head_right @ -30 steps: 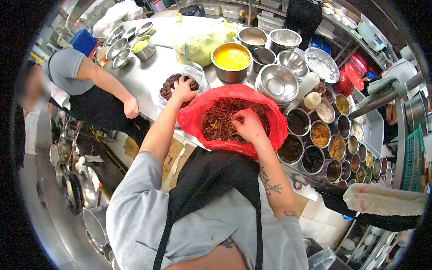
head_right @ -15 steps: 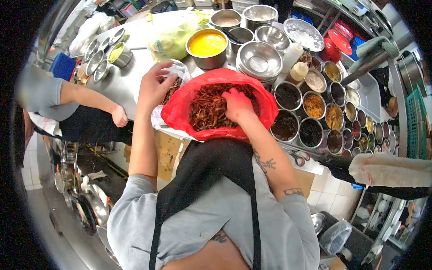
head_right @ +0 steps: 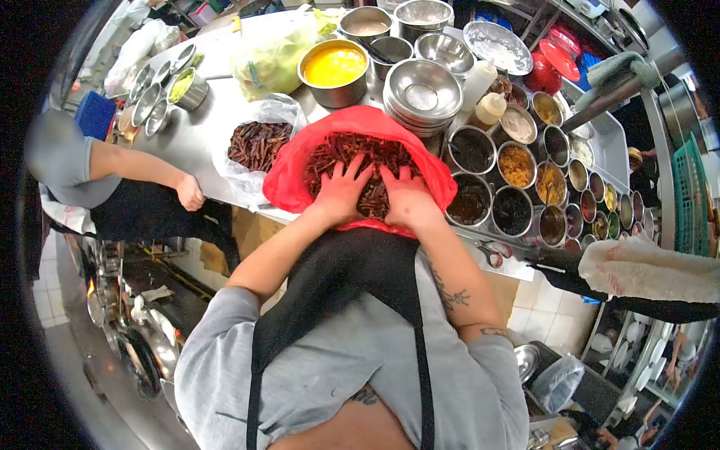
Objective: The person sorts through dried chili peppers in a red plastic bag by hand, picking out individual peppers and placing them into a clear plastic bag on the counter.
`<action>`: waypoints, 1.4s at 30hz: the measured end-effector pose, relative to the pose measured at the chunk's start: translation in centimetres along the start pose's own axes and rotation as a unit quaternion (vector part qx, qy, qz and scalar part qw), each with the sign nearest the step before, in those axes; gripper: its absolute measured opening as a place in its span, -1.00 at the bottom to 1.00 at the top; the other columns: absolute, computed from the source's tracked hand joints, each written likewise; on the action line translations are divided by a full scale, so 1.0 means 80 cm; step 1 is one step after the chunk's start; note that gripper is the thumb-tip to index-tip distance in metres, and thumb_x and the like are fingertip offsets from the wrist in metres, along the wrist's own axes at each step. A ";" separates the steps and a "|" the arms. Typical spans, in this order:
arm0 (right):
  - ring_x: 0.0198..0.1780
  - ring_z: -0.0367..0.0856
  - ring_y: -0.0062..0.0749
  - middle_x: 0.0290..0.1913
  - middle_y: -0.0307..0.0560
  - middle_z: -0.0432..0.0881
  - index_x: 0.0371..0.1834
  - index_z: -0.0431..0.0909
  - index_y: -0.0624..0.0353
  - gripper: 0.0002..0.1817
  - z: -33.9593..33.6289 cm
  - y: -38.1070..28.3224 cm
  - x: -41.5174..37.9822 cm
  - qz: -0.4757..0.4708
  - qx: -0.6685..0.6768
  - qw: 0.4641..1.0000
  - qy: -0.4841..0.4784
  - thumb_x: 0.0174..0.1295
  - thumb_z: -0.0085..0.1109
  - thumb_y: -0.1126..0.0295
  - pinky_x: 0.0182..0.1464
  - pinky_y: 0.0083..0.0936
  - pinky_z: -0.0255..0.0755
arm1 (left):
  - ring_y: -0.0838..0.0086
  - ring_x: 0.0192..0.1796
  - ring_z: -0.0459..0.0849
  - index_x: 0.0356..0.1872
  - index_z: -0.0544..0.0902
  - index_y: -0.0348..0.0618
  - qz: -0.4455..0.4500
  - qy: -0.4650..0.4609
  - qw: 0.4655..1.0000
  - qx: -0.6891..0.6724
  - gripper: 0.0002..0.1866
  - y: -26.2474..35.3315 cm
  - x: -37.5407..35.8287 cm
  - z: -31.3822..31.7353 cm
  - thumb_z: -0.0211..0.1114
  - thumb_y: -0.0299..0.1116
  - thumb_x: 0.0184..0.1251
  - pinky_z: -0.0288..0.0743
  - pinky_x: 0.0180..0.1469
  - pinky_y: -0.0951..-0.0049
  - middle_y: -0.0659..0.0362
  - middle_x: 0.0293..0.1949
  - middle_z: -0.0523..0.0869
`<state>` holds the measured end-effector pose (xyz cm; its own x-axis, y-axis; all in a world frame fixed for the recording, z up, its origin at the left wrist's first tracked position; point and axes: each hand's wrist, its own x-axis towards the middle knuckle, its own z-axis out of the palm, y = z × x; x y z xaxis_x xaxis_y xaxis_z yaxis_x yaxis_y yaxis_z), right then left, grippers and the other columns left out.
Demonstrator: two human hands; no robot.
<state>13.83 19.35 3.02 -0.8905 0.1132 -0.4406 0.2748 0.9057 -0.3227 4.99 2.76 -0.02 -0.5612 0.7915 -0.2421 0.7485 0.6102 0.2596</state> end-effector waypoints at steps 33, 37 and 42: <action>0.22 0.60 0.19 0.14 0.49 0.58 0.62 -0.22 0.27 -0.10 -0.025 -0.006 0.023 -0.175 0.355 0.909 0.131 0.27 0.10 0.59 0.23 -0.17 0.45 | 0.60 -0.21 0.67 -0.01 0.72 -0.32 0.030 0.102 0.795 -0.598 -0.73 -0.012 0.030 -0.051 0.41 -0.41 0.34 0.56 -0.08 0.53 0.18 -0.22 0.79; 0.00 0.74 -0.14 -0.06 0.28 0.71 0.35 0.35 0.33 -0.45 -0.027 -0.004 0.023 -0.082 0.445 0.882 0.131 0.28 0.20 0.49 0.04 -0.32 0.56 | 0.67 -0.39 0.55 -0.07 0.71 -0.26 -0.044 0.125 0.720 -0.682 -0.80 -0.017 0.031 -0.054 0.38 -0.39 0.38 0.41 -0.32 0.60 0.27 -0.39 0.70; -0.27 0.74 -0.39 -0.36 0.03 0.75 -0.27 0.68 0.37 -0.81 -0.030 0.000 0.024 -0.062 0.414 0.894 0.160 0.32 0.23 0.41 -0.16 -0.43 0.56 | 0.66 -0.49 0.44 -0.11 0.68 -0.23 -0.037 0.108 0.672 -0.731 -0.81 -0.018 0.030 -0.055 0.37 -0.32 0.42 0.29 -0.42 0.59 0.34 -0.49 0.58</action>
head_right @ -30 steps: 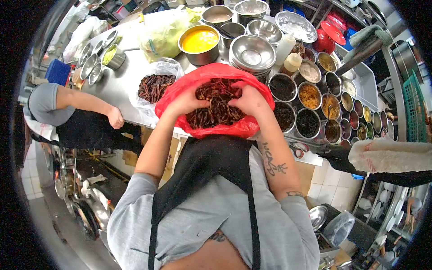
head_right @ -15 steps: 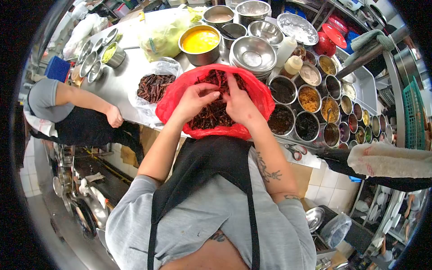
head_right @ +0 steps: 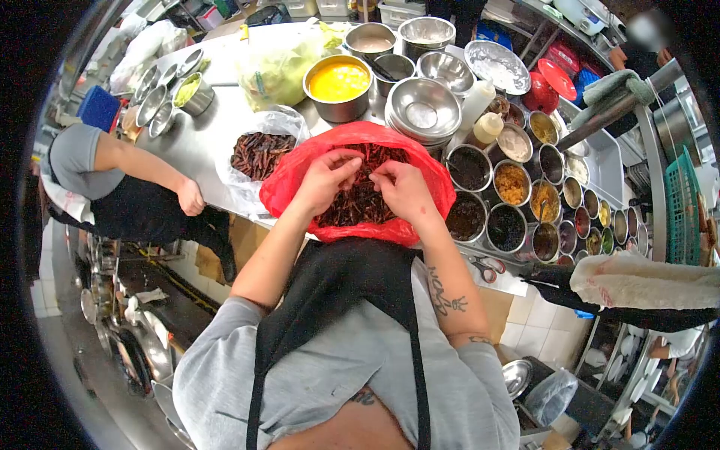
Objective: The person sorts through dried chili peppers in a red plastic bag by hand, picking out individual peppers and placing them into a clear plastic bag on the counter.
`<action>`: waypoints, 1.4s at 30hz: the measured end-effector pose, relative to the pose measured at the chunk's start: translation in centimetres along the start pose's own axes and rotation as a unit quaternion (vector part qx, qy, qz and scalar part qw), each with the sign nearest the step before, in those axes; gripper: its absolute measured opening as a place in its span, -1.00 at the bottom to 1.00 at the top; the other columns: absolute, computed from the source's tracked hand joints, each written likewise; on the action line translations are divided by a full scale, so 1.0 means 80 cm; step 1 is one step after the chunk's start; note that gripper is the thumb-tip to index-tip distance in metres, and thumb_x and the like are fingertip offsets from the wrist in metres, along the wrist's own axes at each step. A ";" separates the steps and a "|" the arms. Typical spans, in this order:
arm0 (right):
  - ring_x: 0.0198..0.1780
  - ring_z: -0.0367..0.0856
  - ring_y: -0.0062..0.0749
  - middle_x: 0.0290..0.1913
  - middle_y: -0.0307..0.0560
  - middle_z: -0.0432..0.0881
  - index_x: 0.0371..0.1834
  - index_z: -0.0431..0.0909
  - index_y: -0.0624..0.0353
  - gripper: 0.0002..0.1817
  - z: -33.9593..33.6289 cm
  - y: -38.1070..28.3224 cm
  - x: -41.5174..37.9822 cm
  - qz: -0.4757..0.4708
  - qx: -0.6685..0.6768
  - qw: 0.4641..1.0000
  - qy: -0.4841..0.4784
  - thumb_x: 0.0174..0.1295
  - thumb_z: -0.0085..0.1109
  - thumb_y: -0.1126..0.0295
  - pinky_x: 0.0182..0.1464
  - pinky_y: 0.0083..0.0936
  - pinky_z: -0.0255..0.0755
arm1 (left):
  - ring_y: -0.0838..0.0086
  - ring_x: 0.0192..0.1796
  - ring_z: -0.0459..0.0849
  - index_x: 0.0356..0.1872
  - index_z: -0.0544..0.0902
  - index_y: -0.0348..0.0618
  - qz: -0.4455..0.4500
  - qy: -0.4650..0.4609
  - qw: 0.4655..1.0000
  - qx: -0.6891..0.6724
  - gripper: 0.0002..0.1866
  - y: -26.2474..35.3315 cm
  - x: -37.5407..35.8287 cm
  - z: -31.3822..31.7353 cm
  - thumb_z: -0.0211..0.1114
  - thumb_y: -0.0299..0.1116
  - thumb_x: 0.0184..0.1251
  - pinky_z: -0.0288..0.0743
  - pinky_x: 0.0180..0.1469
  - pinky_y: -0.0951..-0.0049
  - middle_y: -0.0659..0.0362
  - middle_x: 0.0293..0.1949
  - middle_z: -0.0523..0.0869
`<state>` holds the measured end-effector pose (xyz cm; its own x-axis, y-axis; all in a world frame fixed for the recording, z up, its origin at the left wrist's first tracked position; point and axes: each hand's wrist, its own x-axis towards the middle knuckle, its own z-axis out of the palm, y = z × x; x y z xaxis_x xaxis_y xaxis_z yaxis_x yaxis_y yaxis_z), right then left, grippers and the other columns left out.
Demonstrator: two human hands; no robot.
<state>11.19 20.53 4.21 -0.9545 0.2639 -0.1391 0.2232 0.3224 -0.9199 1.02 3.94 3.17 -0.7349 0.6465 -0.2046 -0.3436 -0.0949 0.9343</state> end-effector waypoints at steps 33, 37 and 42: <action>-0.11 0.67 0.13 -0.23 0.17 0.67 -0.25 0.71 0.18 -0.85 0.020 0.012 0.002 -0.100 -0.146 0.983 0.045 0.22 0.24 0.36 -0.03 -0.11 0.55 | 0.07 -0.10 0.66 -0.03 0.75 -0.20 0.238 -0.010 0.852 0.466 -0.69 -0.009 -0.017 -0.009 0.43 -0.49 0.16 0.56 0.00 0.22 -0.02 -0.22 0.64; -0.23 0.70 -0.15 -0.27 0.09 0.68 -0.27 0.70 0.24 -0.86 0.018 0.011 0.003 -0.086 -0.032 0.995 0.033 0.19 0.23 0.42 -0.14 -0.31 0.54 | 0.10 -0.11 0.68 -0.10 0.76 -0.18 0.225 -0.038 0.857 0.462 -0.75 -0.009 -0.018 -0.009 0.43 -0.50 0.16 0.57 -0.01 0.23 0.00 -0.20 0.63; -0.33 0.68 -0.36 -0.32 0.04 0.71 -0.29 0.70 0.27 -0.85 0.015 0.009 -0.003 -0.073 -0.003 0.997 0.005 0.18 0.22 0.43 -0.21 -0.44 0.53 | 0.11 -0.15 0.71 -0.17 0.77 -0.22 0.233 -0.045 0.872 0.429 -0.82 -0.012 -0.020 -0.011 0.43 -0.48 0.18 0.58 -0.05 0.24 0.01 -0.26 0.67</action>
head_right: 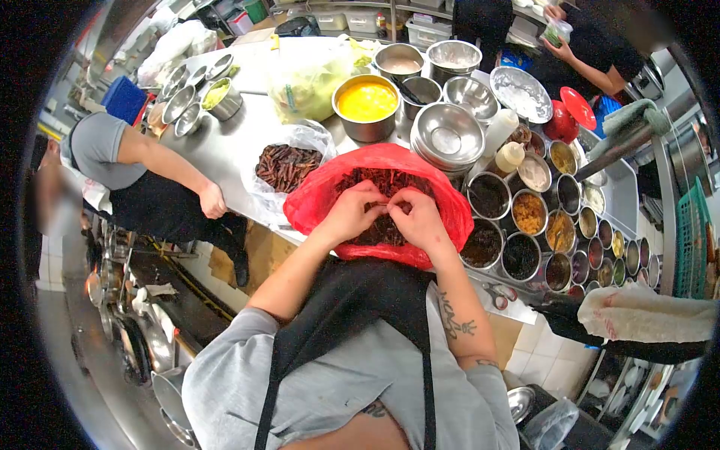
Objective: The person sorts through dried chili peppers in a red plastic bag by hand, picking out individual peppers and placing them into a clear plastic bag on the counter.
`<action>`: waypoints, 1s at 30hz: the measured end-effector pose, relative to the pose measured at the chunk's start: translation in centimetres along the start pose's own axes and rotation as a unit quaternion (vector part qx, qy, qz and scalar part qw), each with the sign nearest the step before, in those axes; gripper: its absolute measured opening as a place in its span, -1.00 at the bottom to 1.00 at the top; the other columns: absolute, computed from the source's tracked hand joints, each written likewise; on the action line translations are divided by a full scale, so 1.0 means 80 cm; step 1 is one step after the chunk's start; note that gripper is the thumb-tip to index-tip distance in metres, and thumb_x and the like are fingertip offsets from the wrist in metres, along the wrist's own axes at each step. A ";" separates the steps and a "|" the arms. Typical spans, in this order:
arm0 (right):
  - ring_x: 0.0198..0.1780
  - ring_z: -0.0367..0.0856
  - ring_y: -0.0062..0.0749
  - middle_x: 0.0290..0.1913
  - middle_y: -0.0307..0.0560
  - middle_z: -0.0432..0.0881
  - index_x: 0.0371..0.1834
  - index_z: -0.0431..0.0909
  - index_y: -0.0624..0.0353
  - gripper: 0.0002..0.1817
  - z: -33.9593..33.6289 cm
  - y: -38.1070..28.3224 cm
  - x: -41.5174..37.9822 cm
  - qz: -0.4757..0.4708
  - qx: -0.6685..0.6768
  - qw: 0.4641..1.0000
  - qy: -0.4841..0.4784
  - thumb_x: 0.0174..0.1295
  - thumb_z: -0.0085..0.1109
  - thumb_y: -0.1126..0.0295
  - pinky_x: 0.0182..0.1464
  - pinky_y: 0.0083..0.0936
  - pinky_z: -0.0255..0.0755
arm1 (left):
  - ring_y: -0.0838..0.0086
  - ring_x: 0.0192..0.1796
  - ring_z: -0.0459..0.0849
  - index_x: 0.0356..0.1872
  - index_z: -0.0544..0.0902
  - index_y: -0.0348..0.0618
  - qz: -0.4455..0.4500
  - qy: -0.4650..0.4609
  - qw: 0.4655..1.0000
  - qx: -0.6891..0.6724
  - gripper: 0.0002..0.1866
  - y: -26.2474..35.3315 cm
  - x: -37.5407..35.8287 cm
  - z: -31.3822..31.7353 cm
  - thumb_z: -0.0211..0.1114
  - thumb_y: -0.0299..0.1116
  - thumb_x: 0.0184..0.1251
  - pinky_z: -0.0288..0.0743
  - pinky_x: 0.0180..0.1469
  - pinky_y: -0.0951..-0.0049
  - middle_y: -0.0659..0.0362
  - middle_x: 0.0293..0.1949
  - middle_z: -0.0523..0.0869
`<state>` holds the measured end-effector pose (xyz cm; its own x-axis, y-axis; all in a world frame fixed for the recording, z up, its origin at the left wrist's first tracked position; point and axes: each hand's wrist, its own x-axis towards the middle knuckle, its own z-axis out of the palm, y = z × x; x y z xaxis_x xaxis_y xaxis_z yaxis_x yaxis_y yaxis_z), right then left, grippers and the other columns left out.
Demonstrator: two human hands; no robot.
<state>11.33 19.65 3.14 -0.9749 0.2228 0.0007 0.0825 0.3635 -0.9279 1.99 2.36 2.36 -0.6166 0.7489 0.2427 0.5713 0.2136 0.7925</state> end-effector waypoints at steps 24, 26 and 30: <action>-0.05 0.66 0.19 -0.16 0.27 0.69 -0.13 0.70 0.27 -0.72 0.005 0.000 -0.007 -0.027 -0.089 0.996 0.000 0.15 0.32 0.34 0.04 -0.10 0.53 | 0.62 -0.28 0.67 -0.11 0.70 -0.36 -0.156 0.004 0.978 -0.141 -0.79 0.016 -0.004 -0.005 0.41 -0.42 0.35 0.53 -0.19 0.55 0.23 -0.38 0.77; -0.07 0.67 0.18 -0.18 0.26 0.69 -0.14 0.71 0.27 -0.72 0.006 -0.014 -0.009 -0.019 -0.082 0.996 -0.006 0.14 0.33 0.33 0.02 -0.10 0.53 | 0.62 -0.28 0.66 -0.13 0.70 -0.35 -0.162 0.002 0.978 -0.132 -0.80 0.012 -0.005 -0.002 0.42 -0.42 0.34 0.53 -0.19 0.55 0.23 -0.39 0.76; -0.16 0.69 0.12 -0.23 0.22 0.71 -0.14 0.73 0.25 -0.70 0.004 -0.018 -0.008 0.022 -0.085 0.996 -0.010 0.13 0.37 0.28 -0.05 -0.15 0.54 | 0.66 -0.30 0.61 -0.18 0.70 -0.33 -0.154 0.013 0.980 -0.123 -0.83 0.013 -0.006 -0.004 0.42 -0.42 0.34 0.50 -0.21 0.57 0.27 -0.39 0.75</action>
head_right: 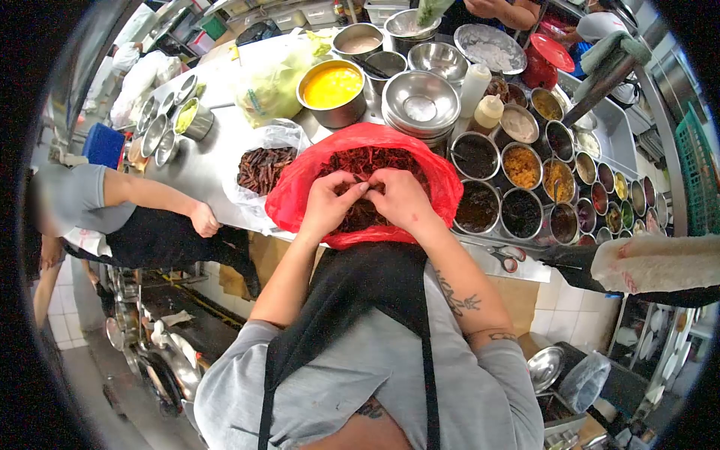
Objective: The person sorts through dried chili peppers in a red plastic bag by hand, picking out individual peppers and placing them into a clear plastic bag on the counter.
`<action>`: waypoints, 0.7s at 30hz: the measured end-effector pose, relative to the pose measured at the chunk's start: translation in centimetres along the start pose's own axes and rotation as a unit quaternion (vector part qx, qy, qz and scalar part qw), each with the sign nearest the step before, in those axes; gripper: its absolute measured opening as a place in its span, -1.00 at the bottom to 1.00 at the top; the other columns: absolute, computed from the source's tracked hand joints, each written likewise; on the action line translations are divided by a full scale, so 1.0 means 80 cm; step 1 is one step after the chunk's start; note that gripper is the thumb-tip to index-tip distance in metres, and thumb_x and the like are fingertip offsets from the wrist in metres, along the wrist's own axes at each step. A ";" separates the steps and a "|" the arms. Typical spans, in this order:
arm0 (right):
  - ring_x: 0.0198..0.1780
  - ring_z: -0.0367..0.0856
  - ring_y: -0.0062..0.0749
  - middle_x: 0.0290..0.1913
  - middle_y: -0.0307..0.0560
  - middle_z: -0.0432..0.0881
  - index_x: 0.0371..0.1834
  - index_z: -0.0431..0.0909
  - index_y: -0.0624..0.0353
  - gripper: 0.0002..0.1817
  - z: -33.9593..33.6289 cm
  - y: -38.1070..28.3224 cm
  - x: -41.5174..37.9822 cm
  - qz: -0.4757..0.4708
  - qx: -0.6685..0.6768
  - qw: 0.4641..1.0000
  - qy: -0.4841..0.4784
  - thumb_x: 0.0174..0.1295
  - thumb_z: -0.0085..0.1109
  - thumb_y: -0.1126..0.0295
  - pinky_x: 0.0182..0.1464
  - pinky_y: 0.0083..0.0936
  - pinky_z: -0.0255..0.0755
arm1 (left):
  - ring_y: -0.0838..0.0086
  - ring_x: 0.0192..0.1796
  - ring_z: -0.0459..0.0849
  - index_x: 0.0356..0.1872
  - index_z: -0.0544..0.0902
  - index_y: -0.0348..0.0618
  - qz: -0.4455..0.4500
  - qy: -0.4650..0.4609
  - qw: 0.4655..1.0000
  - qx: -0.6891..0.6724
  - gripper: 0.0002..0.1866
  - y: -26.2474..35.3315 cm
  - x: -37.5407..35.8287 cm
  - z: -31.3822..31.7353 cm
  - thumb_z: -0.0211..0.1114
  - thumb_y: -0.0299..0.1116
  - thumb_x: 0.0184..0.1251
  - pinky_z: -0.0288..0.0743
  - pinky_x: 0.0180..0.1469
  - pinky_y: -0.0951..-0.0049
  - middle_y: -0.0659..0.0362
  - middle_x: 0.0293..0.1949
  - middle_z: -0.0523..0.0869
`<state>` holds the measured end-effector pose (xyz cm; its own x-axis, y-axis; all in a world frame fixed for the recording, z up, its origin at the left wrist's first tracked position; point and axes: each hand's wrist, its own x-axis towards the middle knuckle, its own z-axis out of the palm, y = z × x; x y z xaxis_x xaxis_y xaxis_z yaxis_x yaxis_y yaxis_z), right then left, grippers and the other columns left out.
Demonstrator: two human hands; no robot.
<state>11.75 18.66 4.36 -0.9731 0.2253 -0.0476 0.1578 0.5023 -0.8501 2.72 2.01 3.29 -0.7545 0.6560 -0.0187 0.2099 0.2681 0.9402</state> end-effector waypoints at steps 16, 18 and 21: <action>-0.31 0.71 -0.40 -0.37 0.01 0.76 -0.25 0.73 0.32 -0.80 0.013 0.025 0.006 0.034 0.156 0.987 0.015 0.25 0.33 0.37 -0.15 -0.43 0.54 | 0.82 -0.47 0.40 -0.33 0.67 -0.19 -0.084 0.044 0.964 -0.247 -0.84 -0.003 0.002 -0.004 0.40 -0.33 0.41 0.23 -0.44 0.66 0.43 -0.52 0.57; -0.31 0.70 -0.42 -0.38 0.00 0.76 -0.27 0.72 0.33 -0.82 0.015 0.028 0.007 0.024 0.152 0.988 0.025 0.25 0.31 0.39 -0.15 -0.44 0.54 | 0.80 -0.48 0.41 -0.27 0.70 -0.19 -0.070 0.030 0.982 -0.171 -0.84 0.003 -0.001 0.003 0.39 -0.32 0.42 0.23 -0.46 0.65 0.42 -0.53 0.59; -0.30 0.70 -0.44 -0.36 -0.03 0.76 -0.25 0.71 0.32 -0.85 0.014 0.027 0.005 0.039 0.155 0.987 0.001 0.24 0.30 0.43 -0.15 -0.45 0.53 | 0.75 -0.56 0.35 -0.23 0.70 -0.16 -0.083 0.013 0.976 -0.200 -0.84 0.001 -0.001 0.007 0.36 -0.29 0.44 0.19 -0.50 0.63 0.43 -0.54 0.54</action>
<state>11.54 18.89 1.92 -0.9599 0.2543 -0.1183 0.1726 0.2031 -0.9638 3.17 2.37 3.15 -0.7742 0.6071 -0.1792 -0.1728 0.0697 0.9825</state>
